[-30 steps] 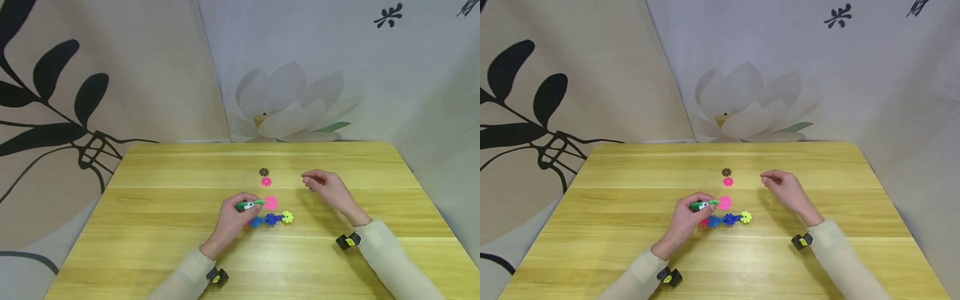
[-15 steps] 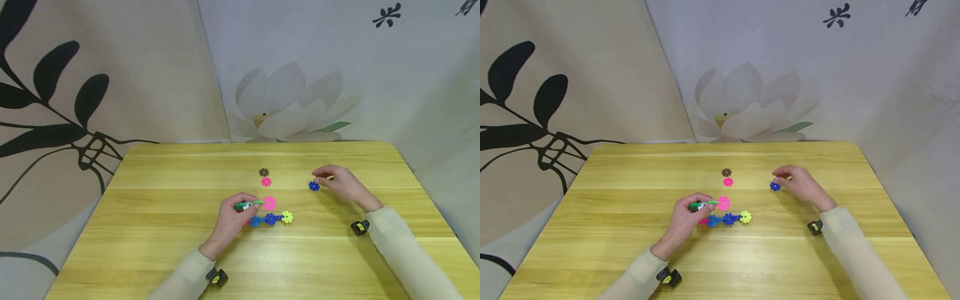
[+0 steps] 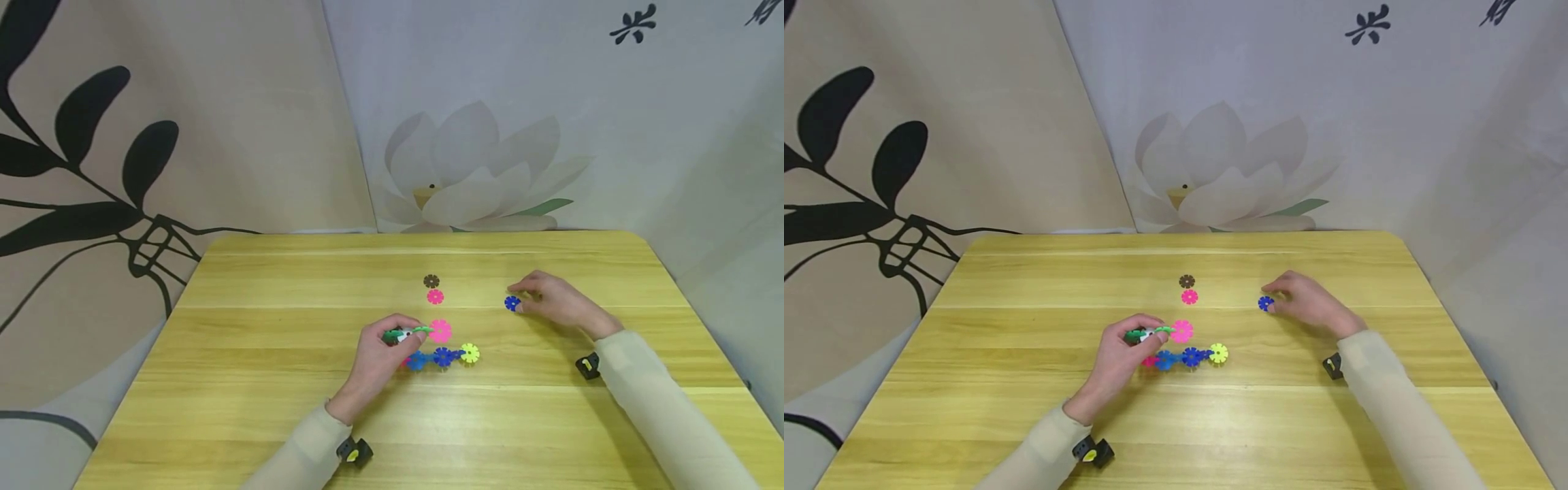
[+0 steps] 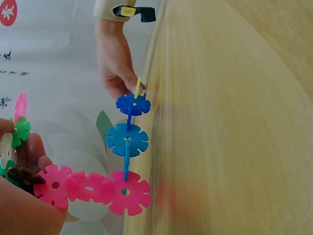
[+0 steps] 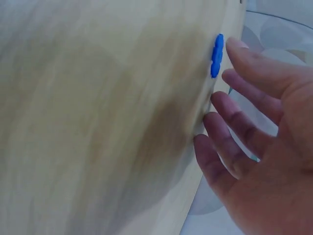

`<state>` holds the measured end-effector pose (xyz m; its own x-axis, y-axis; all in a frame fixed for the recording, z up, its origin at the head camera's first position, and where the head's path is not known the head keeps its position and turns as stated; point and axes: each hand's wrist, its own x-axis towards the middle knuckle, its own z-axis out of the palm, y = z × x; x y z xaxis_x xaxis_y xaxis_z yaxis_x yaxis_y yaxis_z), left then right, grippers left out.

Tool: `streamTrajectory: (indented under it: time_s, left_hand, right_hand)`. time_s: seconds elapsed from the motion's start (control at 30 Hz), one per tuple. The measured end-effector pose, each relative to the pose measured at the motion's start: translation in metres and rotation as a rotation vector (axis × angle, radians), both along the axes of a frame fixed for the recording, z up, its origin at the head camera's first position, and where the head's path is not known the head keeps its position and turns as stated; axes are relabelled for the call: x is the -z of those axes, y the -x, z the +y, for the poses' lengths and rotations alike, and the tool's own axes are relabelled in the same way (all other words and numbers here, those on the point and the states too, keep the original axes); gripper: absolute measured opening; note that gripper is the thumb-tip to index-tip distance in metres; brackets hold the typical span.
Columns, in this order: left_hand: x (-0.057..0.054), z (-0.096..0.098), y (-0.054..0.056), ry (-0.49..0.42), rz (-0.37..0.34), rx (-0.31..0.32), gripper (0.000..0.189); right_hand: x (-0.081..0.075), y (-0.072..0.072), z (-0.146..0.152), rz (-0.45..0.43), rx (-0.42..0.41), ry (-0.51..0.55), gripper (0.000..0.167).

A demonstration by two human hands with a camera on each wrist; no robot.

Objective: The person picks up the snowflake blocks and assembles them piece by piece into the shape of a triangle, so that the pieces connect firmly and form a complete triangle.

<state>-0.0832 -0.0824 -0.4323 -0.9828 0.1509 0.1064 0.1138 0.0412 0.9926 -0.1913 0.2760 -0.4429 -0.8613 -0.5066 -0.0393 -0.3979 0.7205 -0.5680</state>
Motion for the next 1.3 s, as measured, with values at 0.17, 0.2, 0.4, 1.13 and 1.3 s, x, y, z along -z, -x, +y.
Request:
streamTrajectory:
  time_s: [0.17,0.2,0.4,1.13,1.3]
  left_hand:
    - [-0.001,-0.001,0.000,-0.003,0.001,0.003,0.012]
    - [-0.001,-0.001,0.000,-0.005,0.000,0.004,0.012]
    - [-0.004,-0.001,0.000,-0.019,-0.002,0.001,0.011]
    - [-0.004,0.000,0.000,-0.029,0.006,-0.006,0.011]
    - [-0.004,0.000,-0.001,-0.022,0.004,-0.006,0.011]
  right_hand:
    - [0.002,0.001,-0.004,0.018,0.019,-0.044,0.031]
    - [0.002,0.000,-0.005,0.015,0.030,-0.049,0.028]
    - [-0.001,-0.005,-0.008,-0.042,0.084,-0.010,0.017]
    - [-0.025,-0.049,-0.030,-0.087,0.235,0.284,0.016]
    - [-0.028,-0.059,-0.036,-0.070,0.218,0.329,0.018]
